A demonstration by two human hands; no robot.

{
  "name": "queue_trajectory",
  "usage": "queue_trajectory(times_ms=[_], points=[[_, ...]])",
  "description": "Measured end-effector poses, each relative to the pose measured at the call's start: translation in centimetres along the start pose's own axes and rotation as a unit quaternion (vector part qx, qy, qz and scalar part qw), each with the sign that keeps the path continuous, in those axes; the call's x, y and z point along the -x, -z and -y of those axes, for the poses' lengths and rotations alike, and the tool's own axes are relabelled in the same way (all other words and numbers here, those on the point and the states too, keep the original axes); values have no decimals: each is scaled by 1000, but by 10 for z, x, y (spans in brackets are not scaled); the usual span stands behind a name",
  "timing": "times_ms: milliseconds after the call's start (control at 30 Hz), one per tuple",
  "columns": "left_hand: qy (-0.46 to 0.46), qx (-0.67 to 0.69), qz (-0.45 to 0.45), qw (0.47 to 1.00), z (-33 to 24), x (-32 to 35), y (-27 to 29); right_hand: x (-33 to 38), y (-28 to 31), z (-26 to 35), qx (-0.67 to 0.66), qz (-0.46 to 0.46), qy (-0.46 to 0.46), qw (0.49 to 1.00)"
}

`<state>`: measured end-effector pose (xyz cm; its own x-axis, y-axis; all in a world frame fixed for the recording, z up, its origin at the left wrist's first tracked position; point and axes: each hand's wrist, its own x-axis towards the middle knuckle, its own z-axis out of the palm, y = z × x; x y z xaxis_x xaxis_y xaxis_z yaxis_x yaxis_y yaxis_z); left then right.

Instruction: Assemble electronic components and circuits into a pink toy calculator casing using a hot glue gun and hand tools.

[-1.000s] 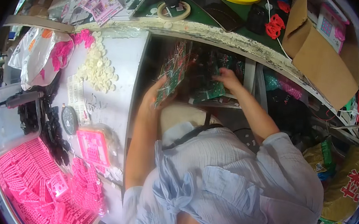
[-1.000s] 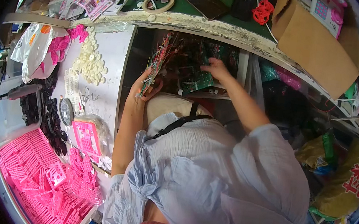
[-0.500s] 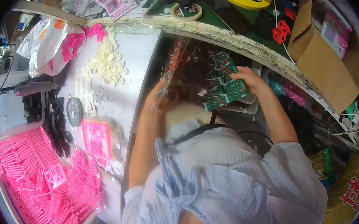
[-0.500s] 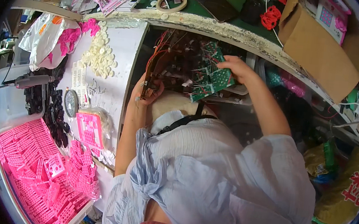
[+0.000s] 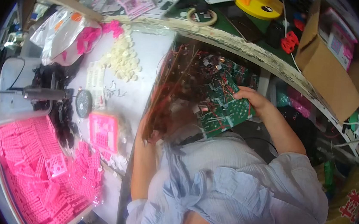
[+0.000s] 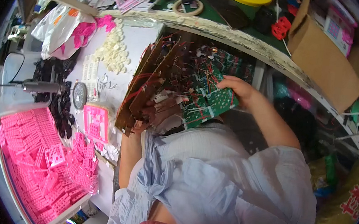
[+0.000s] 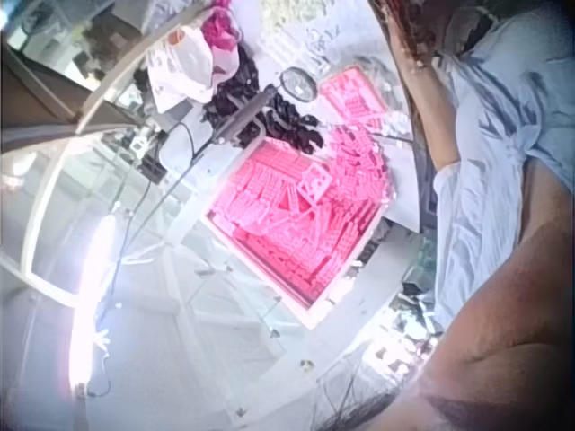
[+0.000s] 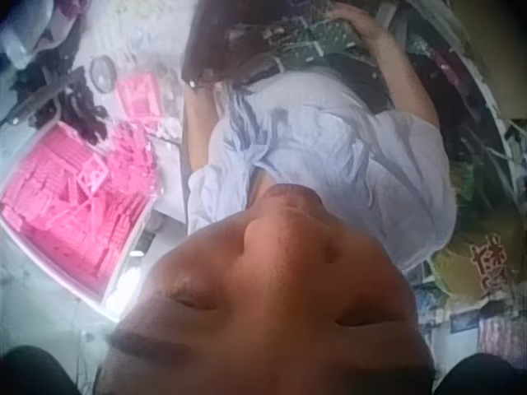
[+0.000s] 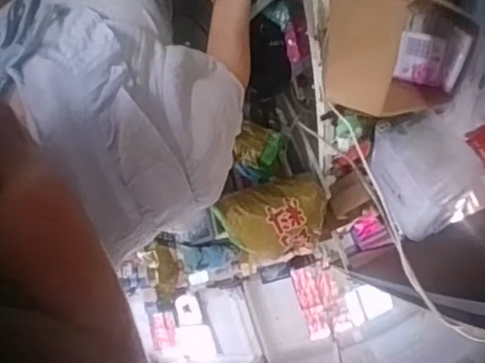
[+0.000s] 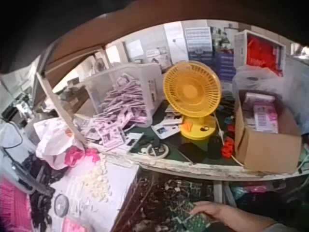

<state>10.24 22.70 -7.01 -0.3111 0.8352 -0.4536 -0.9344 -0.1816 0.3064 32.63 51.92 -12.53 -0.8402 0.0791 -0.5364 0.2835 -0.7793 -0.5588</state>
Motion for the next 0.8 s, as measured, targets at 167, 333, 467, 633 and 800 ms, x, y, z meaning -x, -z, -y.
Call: queue_trajectory(times_ms=[167, 333, 467, 633, 800], points=[[-87, -212, -10, 973, -26, 54, 33, -17, -71, 21, 90, 157, 101, 978], [-278, -384, -121, 872, -42, 93, -50, -34, -180, 28, 17, 196, 227, 954], [-366, -427, -119, 818, -54, 113, -44, -63, -232, 32, 74, 246, 242, 936], [-416, -411, -204, 785, -90, 146, -14, -103, -305, 39, 233, 276, 259, 895], [-488, -502, -433, 568, -150, 180, 9, -148, -415, 18, 292, 247, 223, 897]])
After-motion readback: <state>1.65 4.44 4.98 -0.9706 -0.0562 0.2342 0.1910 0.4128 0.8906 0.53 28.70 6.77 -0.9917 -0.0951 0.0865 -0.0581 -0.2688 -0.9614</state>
